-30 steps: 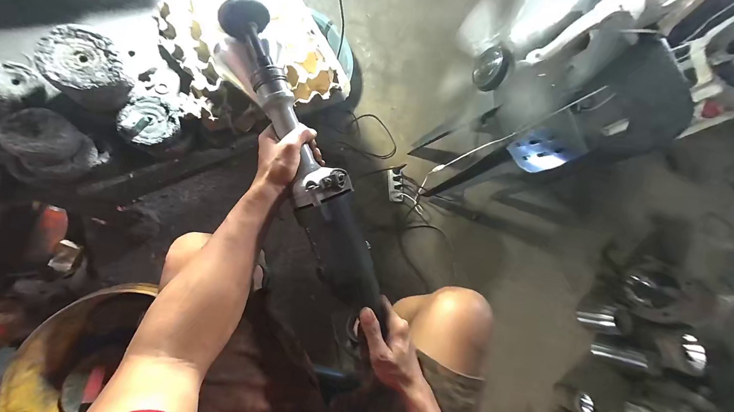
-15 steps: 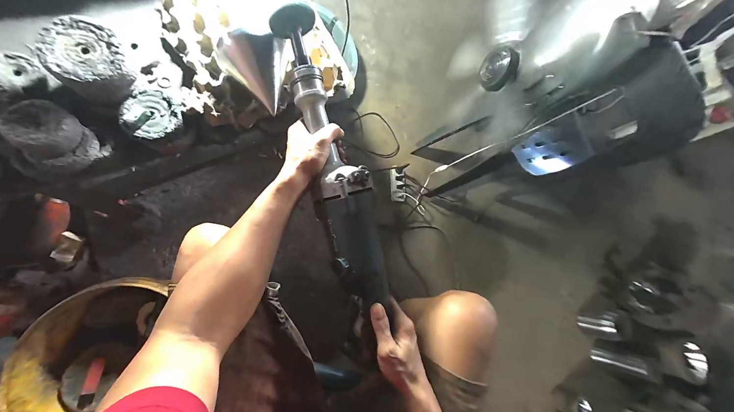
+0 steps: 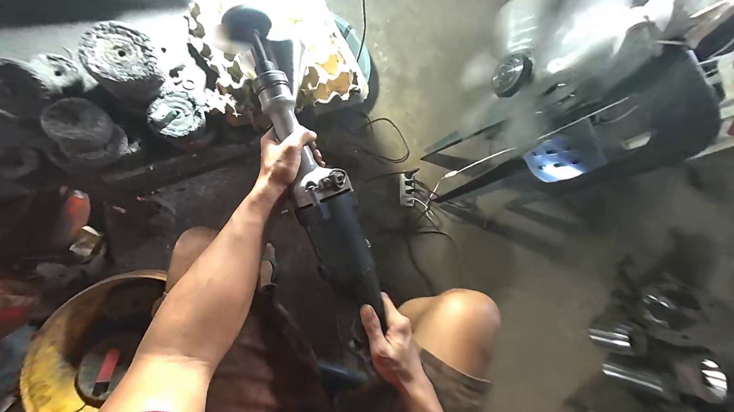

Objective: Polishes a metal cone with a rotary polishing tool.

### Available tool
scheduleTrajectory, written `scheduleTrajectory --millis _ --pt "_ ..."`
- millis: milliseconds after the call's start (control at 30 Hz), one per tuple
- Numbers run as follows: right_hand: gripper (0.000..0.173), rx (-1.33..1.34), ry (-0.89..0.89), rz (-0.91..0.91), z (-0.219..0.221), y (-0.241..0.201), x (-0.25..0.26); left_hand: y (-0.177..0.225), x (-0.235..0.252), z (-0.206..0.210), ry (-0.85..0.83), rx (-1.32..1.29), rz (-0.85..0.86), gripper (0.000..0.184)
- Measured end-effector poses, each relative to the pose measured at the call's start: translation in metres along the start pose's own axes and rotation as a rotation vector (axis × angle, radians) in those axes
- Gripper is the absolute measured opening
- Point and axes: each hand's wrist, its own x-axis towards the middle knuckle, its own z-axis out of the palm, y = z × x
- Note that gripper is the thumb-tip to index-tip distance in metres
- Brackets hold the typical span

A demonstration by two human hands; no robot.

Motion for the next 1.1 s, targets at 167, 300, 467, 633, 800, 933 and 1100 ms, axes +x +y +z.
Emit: scheduleTrajectory --millis 167,300,467,633,800,933,1100 --pt "0.056 -0.035 -0.020 0.000 0.000 -0.003 0.001 -0.003 -0.001 -0.009 0.021 -0.015 -0.003 0.005" --pt "0.054 -0.017 -0.032 -0.004 -0.002 -0.001 0.000 -0.004 -0.003 -0.010 0.026 0.006 0.002 0.004" --pt "0.057 0.008 -0.021 0.018 -0.001 0.001 -0.002 0.000 -0.003 -0.001 0.011 0.008 -0.006 0.005" --pt "0.064 0.085 0.004 0.047 -0.003 0.006 -0.004 0.000 0.001 0.016 -0.012 0.058 -0.013 0.007" --pt "0.055 0.142 0.068 0.062 -0.001 0.005 -0.005 -0.004 0.008 0.036 -0.027 0.107 -0.067 0.014" --pt "0.050 0.150 0.123 0.089 0.001 0.002 -0.007 -0.014 0.017 0.044 -0.055 0.234 -0.092 0.028" --pt "0.047 0.156 0.140 0.092 -0.001 0.005 -0.006 -0.020 0.022 0.050 -0.058 0.294 -0.126 0.028"
